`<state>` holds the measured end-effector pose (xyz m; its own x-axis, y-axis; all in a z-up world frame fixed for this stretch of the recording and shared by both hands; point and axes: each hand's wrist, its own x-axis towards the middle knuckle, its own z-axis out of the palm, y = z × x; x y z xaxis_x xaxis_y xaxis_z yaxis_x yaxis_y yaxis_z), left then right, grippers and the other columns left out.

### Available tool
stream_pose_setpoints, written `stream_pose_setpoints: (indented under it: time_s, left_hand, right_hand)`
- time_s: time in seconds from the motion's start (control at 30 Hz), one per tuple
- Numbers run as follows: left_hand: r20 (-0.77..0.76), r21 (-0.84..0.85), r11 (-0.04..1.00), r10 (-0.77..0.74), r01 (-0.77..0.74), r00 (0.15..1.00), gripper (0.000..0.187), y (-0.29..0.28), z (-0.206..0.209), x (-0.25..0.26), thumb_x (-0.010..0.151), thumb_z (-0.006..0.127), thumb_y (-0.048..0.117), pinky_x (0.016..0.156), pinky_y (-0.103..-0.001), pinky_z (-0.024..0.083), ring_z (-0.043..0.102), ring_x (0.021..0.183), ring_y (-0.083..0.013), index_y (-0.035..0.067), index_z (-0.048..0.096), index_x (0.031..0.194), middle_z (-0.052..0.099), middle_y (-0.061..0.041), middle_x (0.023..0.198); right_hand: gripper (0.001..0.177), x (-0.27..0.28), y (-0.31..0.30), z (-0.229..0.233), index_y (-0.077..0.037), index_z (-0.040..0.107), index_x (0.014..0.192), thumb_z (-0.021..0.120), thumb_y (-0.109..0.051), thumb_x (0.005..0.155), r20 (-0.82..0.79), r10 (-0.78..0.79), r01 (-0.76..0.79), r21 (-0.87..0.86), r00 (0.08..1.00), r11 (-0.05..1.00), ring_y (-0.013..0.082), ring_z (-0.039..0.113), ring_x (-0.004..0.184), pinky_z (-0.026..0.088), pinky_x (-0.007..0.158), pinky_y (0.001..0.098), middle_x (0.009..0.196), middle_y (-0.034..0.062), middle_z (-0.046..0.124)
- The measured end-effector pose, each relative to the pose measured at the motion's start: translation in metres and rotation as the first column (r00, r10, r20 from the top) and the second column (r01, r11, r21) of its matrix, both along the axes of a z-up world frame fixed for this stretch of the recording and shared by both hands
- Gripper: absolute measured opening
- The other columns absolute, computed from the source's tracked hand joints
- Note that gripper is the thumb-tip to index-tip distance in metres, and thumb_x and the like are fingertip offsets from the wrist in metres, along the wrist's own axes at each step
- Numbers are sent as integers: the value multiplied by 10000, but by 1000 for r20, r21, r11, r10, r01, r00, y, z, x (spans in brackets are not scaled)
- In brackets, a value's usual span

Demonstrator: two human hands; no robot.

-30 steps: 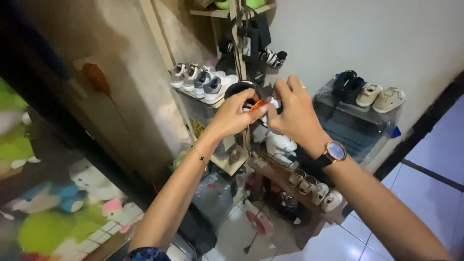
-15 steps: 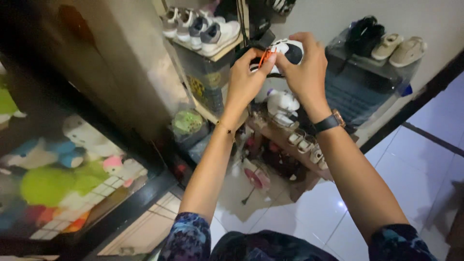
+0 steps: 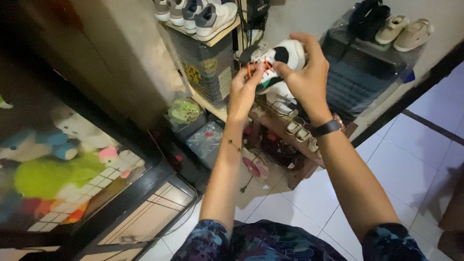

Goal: Organize and rearrange various pairs of shoes on shelves and a storage container.

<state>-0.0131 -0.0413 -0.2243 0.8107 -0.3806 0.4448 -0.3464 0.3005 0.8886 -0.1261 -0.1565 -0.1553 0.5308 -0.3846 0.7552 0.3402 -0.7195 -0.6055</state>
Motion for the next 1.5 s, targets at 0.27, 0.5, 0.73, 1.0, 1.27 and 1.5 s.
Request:
stream_pose_setpoints:
  time_s: [0.27,0.5,0.73,1.0,1.27,1.5]
  left_hand:
    - [-38,-88,979,-189,185,981,396,26,-12,-32,1018,650,291,899,-277,519,663,992,-93,-48,675,1222,730,-33,1105]
    - [243,346,933,10,-96,970,405,53,4,-50,1035,537,214,861,-295,521,665,925,-157,-17,655,1346,714,-96,1065]
    - [-422,-252,844,-536,474,731,403,57,2,-50,1014,522,197,960,-296,513,680,1051,-195,-77,644,1283,728,-156,1197]
    - [-130,-105,973,-218,206,967,311,15,-60,-42,1077,586,139,787,-233,469,565,907,-108,-36,700,1308,650,-83,1061]
    - [-99,-198,965,-194,171,976,212,3,-65,-45,1013,659,87,837,-264,580,700,963,-131,-15,625,1196,713,-115,1095]
    - [-221,-279,960,-86,22,971,182,-3,-80,-48,1011,665,113,858,-274,550,678,969,-131,-17,634,1135,721,-82,1072]
  right_hand:
    - [538,-12,5,-6,-5,685,1273,857,-20,764,21,4,-5,48,1000,999,174,740,1019,569,927,297,1110,122,758]
    - [581,-17,5,-28,9,663,1322,846,21,770,135,76,-109,259,988,960,171,704,1054,574,947,300,1180,111,724]
    - [539,-23,3,-44,48,634,1365,823,32,861,280,109,-226,428,954,875,174,682,1098,555,1005,305,1228,115,705]
    - [462,-18,3,-65,28,630,1385,795,9,954,286,40,-163,420,957,893,175,678,1137,555,1035,310,1265,101,698]
    - [473,-22,2,-78,15,607,1414,781,-20,975,240,57,-148,383,969,912,185,696,1149,579,1035,320,1285,119,701]
    - [467,-23,22,-76,10,589,1429,774,-50,1005,240,53,-125,296,969,947,192,689,1179,569,1057,328,1305,130,696]
